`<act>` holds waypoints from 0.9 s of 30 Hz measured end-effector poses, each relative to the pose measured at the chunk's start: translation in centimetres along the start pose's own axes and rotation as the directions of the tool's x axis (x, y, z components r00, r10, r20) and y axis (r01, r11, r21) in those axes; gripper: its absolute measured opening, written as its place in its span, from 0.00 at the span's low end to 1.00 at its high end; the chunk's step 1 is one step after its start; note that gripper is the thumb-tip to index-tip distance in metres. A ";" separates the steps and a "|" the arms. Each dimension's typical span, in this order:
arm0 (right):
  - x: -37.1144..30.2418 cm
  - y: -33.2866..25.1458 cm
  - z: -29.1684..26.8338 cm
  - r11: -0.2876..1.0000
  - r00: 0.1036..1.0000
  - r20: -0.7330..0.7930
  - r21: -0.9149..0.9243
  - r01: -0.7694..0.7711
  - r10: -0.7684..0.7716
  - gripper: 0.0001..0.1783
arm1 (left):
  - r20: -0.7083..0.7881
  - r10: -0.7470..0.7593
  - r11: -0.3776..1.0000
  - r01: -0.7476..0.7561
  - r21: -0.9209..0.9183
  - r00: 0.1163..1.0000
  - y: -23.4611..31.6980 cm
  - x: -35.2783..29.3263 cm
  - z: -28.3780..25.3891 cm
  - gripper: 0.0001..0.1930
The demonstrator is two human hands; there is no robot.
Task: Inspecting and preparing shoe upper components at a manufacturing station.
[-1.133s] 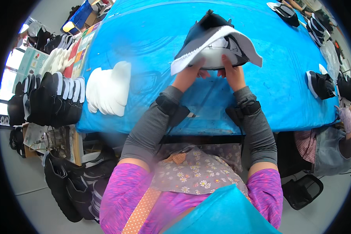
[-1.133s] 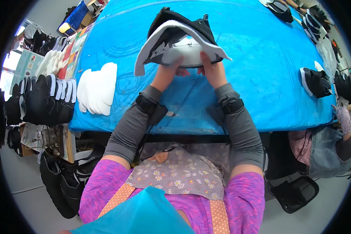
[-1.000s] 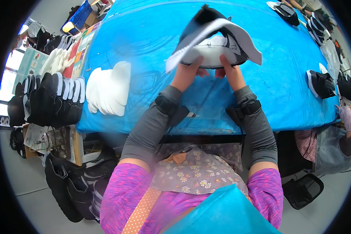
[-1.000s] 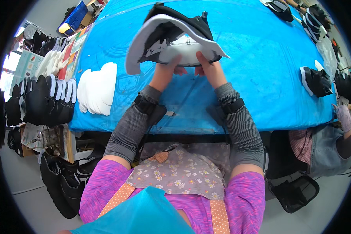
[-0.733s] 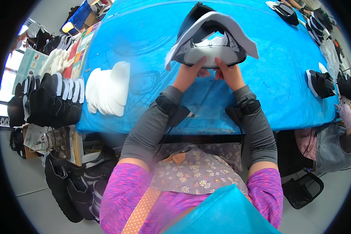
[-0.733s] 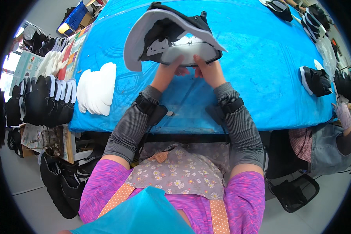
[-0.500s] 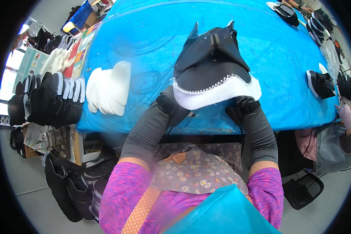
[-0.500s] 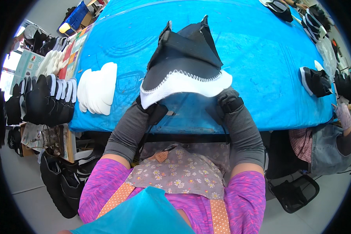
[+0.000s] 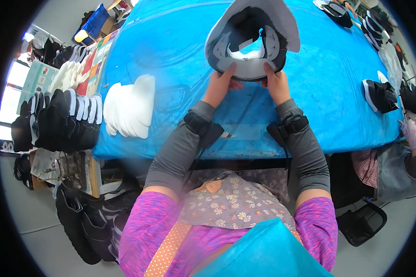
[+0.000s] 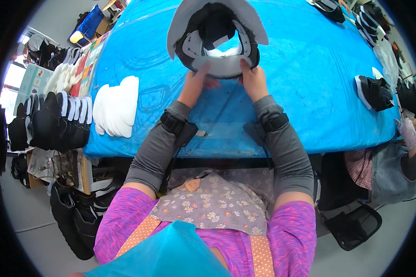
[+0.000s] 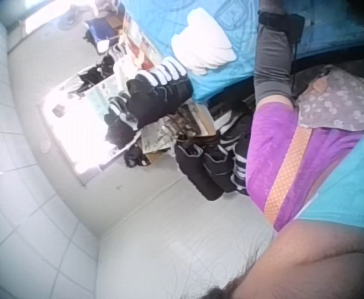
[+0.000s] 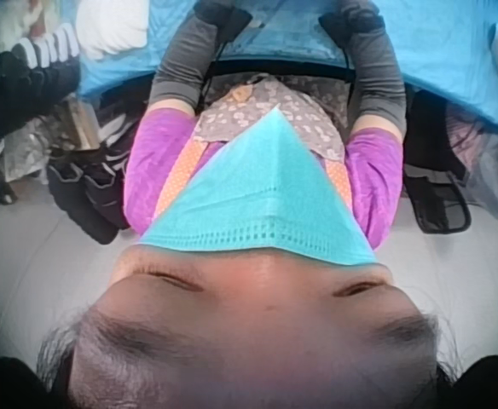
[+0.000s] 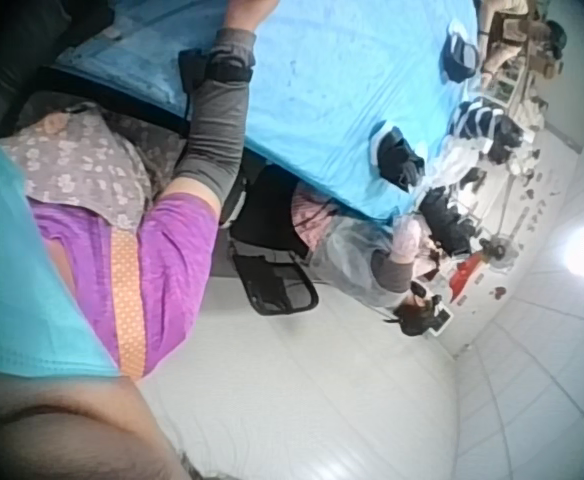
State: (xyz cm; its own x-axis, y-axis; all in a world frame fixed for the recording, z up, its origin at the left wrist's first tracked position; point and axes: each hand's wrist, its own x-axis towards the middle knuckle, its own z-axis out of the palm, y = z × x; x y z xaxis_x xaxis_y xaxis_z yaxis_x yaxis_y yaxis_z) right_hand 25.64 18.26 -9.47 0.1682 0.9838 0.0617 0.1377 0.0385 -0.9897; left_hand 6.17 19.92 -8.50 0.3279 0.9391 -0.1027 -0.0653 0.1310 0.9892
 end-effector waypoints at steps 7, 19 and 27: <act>-0.3 -0.7 -0.2 0.993 0.995 -0.010 0.063 0.100 -0.100 0.20 | -0.152 0.125 0.990 -0.134 -0.052 0.980 -0.1 0.1 -0.1 0.25; 0.0 0.4 -0.9 0.997 0.997 -0.006 -0.023 0.078 -0.078 0.24 | -0.131 0.092 0.992 -0.102 -0.072 0.987 -0.1 0.2 -0.2 0.24; 0.5 0.0 -1.0 0.999 1.000 0.006 -0.043 0.022 -0.022 0.24 | -0.231 0.270 0.963 -0.259 0.075 0.935 -1.7 1.0 -1.2 0.17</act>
State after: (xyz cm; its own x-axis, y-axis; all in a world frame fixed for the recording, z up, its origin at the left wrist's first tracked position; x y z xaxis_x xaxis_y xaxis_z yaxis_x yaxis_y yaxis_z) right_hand 26.71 18.54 -9.28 0.1593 0.9837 0.0828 0.1833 0.0529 -0.9816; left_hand 5.43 21.00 -10.38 0.0716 0.9866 0.1469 -0.0770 -0.1413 0.9870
